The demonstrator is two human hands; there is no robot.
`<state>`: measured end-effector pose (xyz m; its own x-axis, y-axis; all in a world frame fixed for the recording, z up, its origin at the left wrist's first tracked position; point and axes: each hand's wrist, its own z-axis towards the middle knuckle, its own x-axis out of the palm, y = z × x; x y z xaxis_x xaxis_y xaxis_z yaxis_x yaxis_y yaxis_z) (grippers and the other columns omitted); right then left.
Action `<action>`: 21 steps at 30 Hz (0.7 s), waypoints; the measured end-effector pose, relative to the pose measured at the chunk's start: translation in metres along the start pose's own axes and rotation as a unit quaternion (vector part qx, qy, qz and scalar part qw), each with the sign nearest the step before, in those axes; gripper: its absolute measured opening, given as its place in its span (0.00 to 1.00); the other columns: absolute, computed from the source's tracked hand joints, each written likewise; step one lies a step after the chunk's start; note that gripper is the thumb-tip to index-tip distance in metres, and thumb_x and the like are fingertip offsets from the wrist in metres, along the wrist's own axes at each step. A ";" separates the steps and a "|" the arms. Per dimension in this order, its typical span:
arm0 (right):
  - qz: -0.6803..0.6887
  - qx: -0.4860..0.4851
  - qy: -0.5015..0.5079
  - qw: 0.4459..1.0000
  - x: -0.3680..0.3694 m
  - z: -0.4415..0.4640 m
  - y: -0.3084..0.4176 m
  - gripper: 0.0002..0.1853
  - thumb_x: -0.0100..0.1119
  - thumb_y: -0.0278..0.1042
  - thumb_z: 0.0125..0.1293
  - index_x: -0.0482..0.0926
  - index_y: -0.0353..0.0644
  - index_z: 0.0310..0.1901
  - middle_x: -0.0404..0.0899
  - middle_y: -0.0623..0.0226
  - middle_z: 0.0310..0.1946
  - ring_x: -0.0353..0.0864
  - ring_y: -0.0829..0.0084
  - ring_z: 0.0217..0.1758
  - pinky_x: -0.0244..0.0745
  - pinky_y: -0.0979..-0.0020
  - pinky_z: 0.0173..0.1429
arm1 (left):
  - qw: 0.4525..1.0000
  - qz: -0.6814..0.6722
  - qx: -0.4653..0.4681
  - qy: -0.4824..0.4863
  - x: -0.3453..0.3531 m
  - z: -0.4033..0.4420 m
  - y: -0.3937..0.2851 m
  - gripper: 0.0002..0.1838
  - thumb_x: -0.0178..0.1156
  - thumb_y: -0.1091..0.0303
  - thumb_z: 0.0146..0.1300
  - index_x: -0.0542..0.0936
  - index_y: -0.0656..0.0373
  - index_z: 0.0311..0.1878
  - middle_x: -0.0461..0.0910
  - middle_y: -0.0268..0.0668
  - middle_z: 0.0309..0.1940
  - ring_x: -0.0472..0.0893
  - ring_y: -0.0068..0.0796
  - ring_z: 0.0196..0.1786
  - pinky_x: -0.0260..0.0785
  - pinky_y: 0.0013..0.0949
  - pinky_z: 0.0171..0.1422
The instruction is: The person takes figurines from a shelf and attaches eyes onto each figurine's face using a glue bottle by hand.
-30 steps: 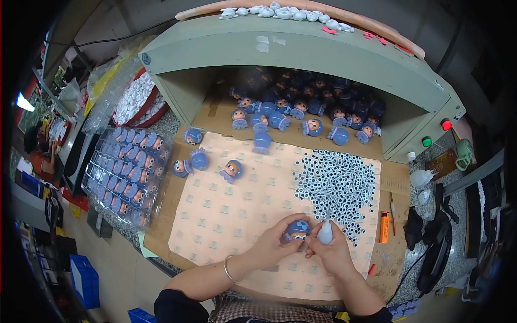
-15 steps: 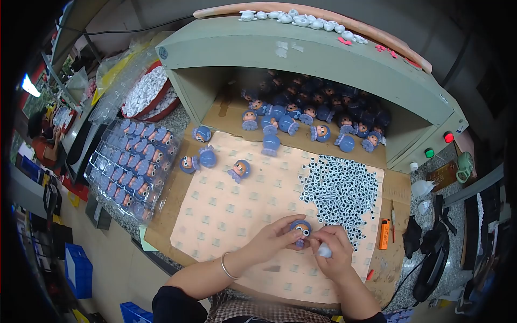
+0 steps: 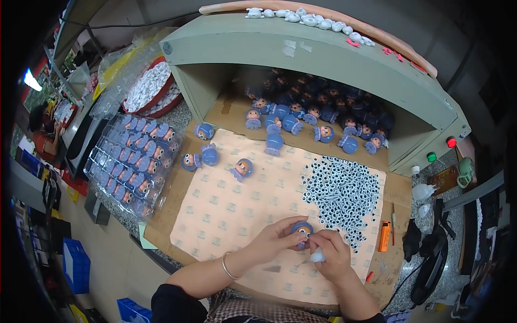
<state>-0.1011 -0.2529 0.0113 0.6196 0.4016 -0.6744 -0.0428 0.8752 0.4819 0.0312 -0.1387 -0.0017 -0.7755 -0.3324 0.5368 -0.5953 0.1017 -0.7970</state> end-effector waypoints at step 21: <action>0.407 0.365 0.052 0.836 -0.007 0.000 -0.004 0.13 0.56 0.24 0.56 0.74 0.35 0.44 0.74 0.65 0.39 0.75 0.81 0.34 0.72 0.80 0.30 | 0.992 0.092 0.032 0.080 -0.019 0.013 0.030 0.23 0.50 0.66 0.63 0.61 0.60 0.60 0.68 0.38 0.53 0.71 0.27 0.51 0.67 0.29 0.52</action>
<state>-0.1056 -0.2595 0.0137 0.5447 0.8385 0.0160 0.0966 -0.0817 0.9920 0.0310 -0.1411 -0.0393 -0.8961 -0.1593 0.4143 -0.4306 0.0856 -0.8985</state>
